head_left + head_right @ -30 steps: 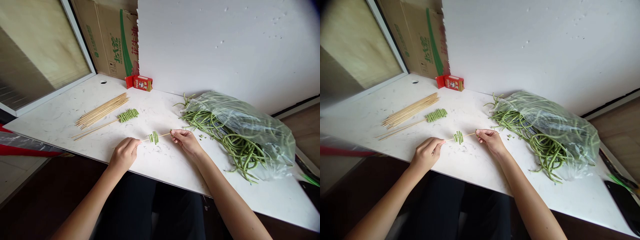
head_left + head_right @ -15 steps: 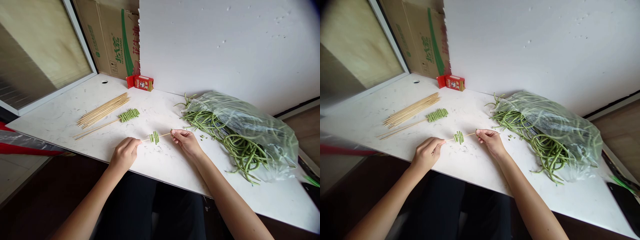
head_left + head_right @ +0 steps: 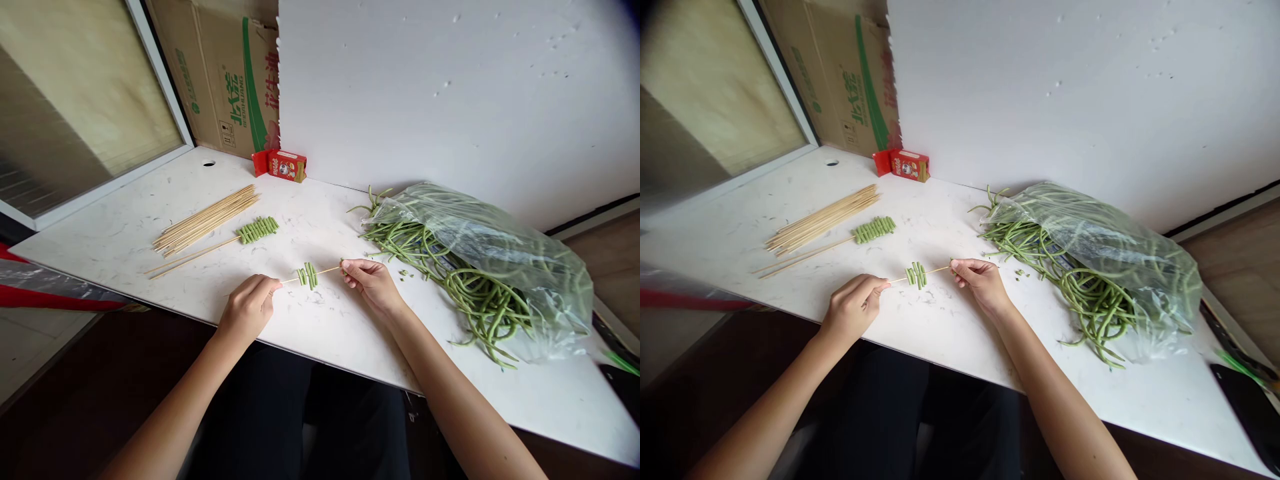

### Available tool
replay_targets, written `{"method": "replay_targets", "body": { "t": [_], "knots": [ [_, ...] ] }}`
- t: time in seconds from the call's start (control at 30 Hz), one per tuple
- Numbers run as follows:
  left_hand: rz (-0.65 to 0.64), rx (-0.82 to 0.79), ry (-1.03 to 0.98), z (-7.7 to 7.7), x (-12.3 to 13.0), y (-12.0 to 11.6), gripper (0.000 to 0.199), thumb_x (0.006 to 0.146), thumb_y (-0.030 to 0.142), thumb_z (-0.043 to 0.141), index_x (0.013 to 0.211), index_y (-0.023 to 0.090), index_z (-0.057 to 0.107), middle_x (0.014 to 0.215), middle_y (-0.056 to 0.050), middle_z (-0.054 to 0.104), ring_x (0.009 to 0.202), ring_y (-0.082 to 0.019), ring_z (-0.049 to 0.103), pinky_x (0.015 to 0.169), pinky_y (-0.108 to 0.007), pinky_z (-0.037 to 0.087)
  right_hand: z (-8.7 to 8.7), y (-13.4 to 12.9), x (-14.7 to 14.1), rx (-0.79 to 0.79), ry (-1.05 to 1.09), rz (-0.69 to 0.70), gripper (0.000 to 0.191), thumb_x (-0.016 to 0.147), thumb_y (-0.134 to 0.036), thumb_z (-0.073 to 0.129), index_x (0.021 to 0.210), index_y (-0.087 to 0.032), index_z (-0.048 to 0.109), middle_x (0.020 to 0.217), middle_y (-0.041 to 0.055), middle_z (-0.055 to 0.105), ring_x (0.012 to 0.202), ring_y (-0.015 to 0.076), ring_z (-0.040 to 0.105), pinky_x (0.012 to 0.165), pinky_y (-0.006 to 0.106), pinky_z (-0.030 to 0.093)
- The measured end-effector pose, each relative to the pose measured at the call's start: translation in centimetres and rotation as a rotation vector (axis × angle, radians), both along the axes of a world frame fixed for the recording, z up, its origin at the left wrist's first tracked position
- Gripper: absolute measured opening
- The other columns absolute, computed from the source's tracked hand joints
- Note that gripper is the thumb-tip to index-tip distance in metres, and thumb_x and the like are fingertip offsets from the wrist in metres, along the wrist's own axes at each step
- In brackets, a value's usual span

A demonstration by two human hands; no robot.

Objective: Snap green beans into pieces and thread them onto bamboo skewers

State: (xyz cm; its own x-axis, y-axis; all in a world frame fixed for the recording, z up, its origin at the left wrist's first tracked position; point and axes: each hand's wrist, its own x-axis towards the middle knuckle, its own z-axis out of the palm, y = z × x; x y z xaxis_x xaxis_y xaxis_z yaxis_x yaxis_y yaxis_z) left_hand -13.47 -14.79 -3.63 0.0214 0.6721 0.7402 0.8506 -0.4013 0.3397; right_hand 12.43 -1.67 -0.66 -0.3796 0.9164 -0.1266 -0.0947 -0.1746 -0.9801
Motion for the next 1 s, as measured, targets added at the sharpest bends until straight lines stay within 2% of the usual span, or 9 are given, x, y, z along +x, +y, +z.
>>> {"method": "replay_targets", "body": {
  "t": [0.23,0.47,0.63,0.8,0.9,1.0],
  "knots": [
    [0.0,0.011,-0.002,-0.1,0.0,-0.1,0.033,0.09,-0.007,0.051,0.101,0.021,0.066,0.091,-0.003,0.076,0.087,-0.018,0.075,0.081,-0.03,0.062,0.5,-0.2,-0.2,-0.003,-0.009,-0.008,0.034,0.067,-0.05,0.096,0.08,-0.021,0.085,0.072,0.0023,0.069,0.06,0.0111,0.053,0.057,0.027,0.045],
    [0.001,0.015,-0.027,0.2,0.0,-0.1,0.026,0.093,-0.003,0.056,0.1,0.02,0.066,0.09,-0.003,0.077,0.084,-0.017,0.075,0.079,-0.028,0.062,0.2,-0.1,-0.3,0.001,-0.013,-0.018,0.037,0.063,-0.052,0.097,0.08,-0.022,0.085,0.07,0.0029,0.07,0.059,0.0126,0.053,0.056,0.03,0.046],
    [0.012,0.028,-0.03,0.6,0.1,-0.1,0.02,0.095,0.001,0.059,0.098,0.019,0.066,0.09,-0.004,0.077,0.083,-0.016,0.075,0.078,-0.026,0.061,0.6,-0.1,-0.1,0.01,0.009,0.001,0.034,0.068,-0.049,0.096,0.082,-0.02,0.085,0.076,0.0036,0.071,0.062,0.0125,0.055,0.058,0.029,0.047],
    [0.027,0.028,-0.04,0.8,0.1,0.0,0.018,0.097,0.004,0.059,0.099,0.02,0.066,0.091,-0.003,0.078,0.083,-0.017,0.075,0.077,-0.027,0.06,1.1,-0.1,0.1,-0.067,0.112,0.038,0.035,0.082,-0.053,0.085,0.081,-0.019,0.08,0.082,0.0052,0.071,0.069,0.0141,0.061,0.06,0.027,0.05],
    [0.03,0.026,-0.042,0.8,0.1,0.0,0.018,0.097,0.004,0.059,0.099,0.02,0.067,0.092,-0.003,0.078,0.084,-0.017,0.075,0.078,-0.027,0.06,1.0,-0.1,0.2,-0.097,0.119,0.034,0.031,0.081,-0.048,0.085,0.087,-0.019,0.079,0.084,0.0057,0.071,0.071,0.016,0.062,0.06,0.027,0.052],
    [0.031,0.019,-0.046,0.6,0.1,0.0,0.018,0.098,0.005,0.059,0.099,0.02,0.067,0.091,-0.004,0.078,0.083,-0.017,0.075,0.077,-0.027,0.06,0.8,-0.2,0.2,-0.09,0.089,0.059,0.028,0.079,-0.046,0.086,0.082,-0.019,0.077,0.083,0.0057,0.069,0.071,0.0166,0.061,0.057,0.026,0.052]
  ]
}}
